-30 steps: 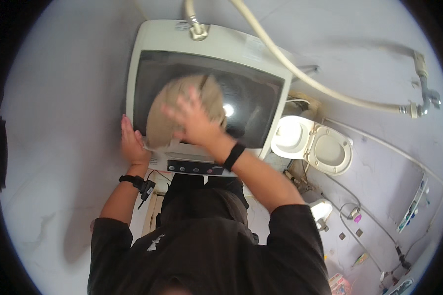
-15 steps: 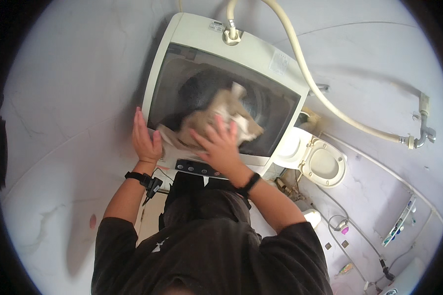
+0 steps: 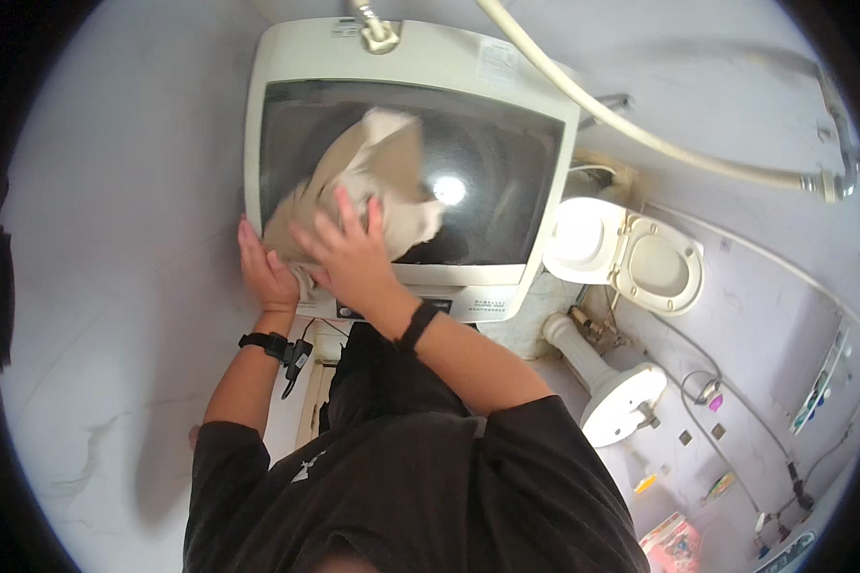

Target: Cleaning the exterior of a washing machine, washing the cloth in a sink, and scrubbing the toilet rim.

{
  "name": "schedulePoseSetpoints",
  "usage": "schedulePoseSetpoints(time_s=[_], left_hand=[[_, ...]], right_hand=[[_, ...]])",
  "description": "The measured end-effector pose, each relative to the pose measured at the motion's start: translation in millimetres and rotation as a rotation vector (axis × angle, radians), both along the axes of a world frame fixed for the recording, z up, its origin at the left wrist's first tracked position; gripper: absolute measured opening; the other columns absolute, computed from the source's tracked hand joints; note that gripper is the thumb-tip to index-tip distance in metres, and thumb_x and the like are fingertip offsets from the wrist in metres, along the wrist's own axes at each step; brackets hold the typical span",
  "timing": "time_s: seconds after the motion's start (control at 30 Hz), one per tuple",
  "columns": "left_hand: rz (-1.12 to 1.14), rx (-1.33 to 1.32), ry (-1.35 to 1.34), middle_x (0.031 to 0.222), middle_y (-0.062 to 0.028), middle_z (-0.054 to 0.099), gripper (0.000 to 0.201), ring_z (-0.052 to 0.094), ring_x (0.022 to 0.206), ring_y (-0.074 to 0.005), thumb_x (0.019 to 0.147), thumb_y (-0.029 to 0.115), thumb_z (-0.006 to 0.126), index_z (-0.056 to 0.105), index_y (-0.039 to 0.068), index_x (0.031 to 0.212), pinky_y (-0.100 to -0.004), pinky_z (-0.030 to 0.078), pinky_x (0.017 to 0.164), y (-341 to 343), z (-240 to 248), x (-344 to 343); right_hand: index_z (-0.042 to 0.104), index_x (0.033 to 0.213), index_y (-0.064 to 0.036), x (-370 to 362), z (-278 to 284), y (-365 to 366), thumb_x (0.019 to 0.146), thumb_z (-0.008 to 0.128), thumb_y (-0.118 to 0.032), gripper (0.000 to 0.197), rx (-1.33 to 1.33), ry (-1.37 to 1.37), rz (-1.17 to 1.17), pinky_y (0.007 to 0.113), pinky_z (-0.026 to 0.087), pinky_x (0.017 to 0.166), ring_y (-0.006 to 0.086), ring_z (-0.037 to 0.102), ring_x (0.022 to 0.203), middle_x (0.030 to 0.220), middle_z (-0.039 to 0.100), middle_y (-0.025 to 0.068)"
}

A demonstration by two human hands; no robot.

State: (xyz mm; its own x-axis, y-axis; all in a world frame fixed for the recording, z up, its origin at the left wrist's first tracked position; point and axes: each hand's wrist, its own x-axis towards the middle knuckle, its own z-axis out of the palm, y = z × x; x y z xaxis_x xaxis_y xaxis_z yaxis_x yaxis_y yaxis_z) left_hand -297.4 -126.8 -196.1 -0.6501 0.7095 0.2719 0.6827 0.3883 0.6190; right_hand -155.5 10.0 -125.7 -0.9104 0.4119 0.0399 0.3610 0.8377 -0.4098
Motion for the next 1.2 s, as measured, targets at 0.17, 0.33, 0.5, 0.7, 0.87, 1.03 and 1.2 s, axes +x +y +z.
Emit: schedulePoseSetpoints(time_s=[0.17, 0.33, 0.5, 0.7, 0.87, 1.03, 1.2], left_hand=[[0.047, -0.088, 0.09, 0.155, -0.0312, 0.041, 0.07, 0.043, 0.14, -0.0498, 0.101, 0.032, 0.047, 0.032, -0.009, 0.154, -0.0512, 0.036, 0.116, -2, 6, 1], [0.082, -0.133, 0.181, 0.153, -0.0312, 0.044, 0.065, 0.044, 0.14, -0.0484, 0.102, 0.028, 0.049, 0.035, -0.01, 0.153, -0.0501, 0.037, 0.116, 1, 11, 5], [0.082, -0.154, 0.249, 0.152, -0.0304, 0.046, 0.06, 0.045, 0.14, -0.0475, 0.104, 0.026, 0.047, 0.037, -0.009, 0.153, -0.0501, 0.036, 0.117, 1, -4, -4], [0.101, -0.122, 0.277, 0.151, -0.0299, 0.047, 0.056, 0.046, 0.139, -0.0464, 0.106, 0.024, 0.045, 0.039, -0.009, 0.151, -0.0481, 0.036, 0.118, 0, -13, -12], [0.142, -0.119, 0.273, 0.15, -0.0302, 0.048, 0.054, 0.047, 0.138, -0.0452, 0.107, 0.024, 0.044, 0.042, -0.01, 0.149, -0.0465, 0.037, 0.117, 0, -7, -9], [0.135, -0.134, 0.275, 0.151, -0.0271, 0.05, 0.054, 0.047, 0.141, -0.0419, 0.108, 0.028, 0.042, 0.045, -0.007, 0.149, -0.0453, 0.035, 0.119, 0, -2, -8], [0.159, -0.141, 0.355, 0.147, -0.0269, 0.053, 0.052, 0.051, 0.135, -0.0435, 0.106, 0.024, 0.046, 0.046, -0.006, 0.148, -0.0463, 0.041, 0.114, -2, 1, -11]], right_hand=[[0.041, 0.156, -0.0427, 158, -37, -30, 0.084, 0.073, -0.02, 0.081, -0.225, -0.193, -0.219, 0.043, 0.059, 0.083, 0.0351, 0.063, 0.117, 0.142, 0.05, 0.0142], [0.042, 0.157, -0.0348, 235, -33, 13, 0.081, 0.072, -0.019, 0.083, -0.086, -0.239, -0.567, 0.056, 0.049, 0.102, 0.0414, 0.058, 0.121, 0.132, 0.055, 0.018], [0.055, 0.149, -0.0263, 170, -33, -19, 0.08, 0.07, -0.021, 0.071, 0.111, -0.045, -0.414, 0.07, 0.032, 0.11, 0.0429, 0.05, 0.127, 0.118, 0.057, 0.0112], [0.049, 0.153, -0.0333, 163, -34, 5, 0.078, 0.081, -0.035, 0.082, -0.024, 0.097, -0.026, 0.049, 0.038, 0.119, 0.0356, 0.038, 0.148, 0.149, 0.053, 0.0042], [0.041, 0.159, -0.0308, 223, -21, 89, 0.085, 0.08, -0.045, 0.085, -0.161, 0.049, -0.275, 0.049, 0.046, 0.109, 0.045, 0.046, 0.14, 0.155, 0.051, 0.0103], [0.055, 0.149, -0.0224, 181, -10, 180, 0.082, 0.077, -0.053, 0.077, -0.142, 0.297, -0.544, 0.055, 0.04, 0.107, 0.0408, 0.056, 0.117, 0.129, 0.06, 0.0224], [0.058, 0.145, -0.0237, 205, -30, 71, 0.084, 0.074, -0.043, 0.065, 0.238, 0.203, -0.17, 0.053, 0.043, 0.093, 0.036, 0.056, 0.102, 0.114, 0.061, 0.0159]])
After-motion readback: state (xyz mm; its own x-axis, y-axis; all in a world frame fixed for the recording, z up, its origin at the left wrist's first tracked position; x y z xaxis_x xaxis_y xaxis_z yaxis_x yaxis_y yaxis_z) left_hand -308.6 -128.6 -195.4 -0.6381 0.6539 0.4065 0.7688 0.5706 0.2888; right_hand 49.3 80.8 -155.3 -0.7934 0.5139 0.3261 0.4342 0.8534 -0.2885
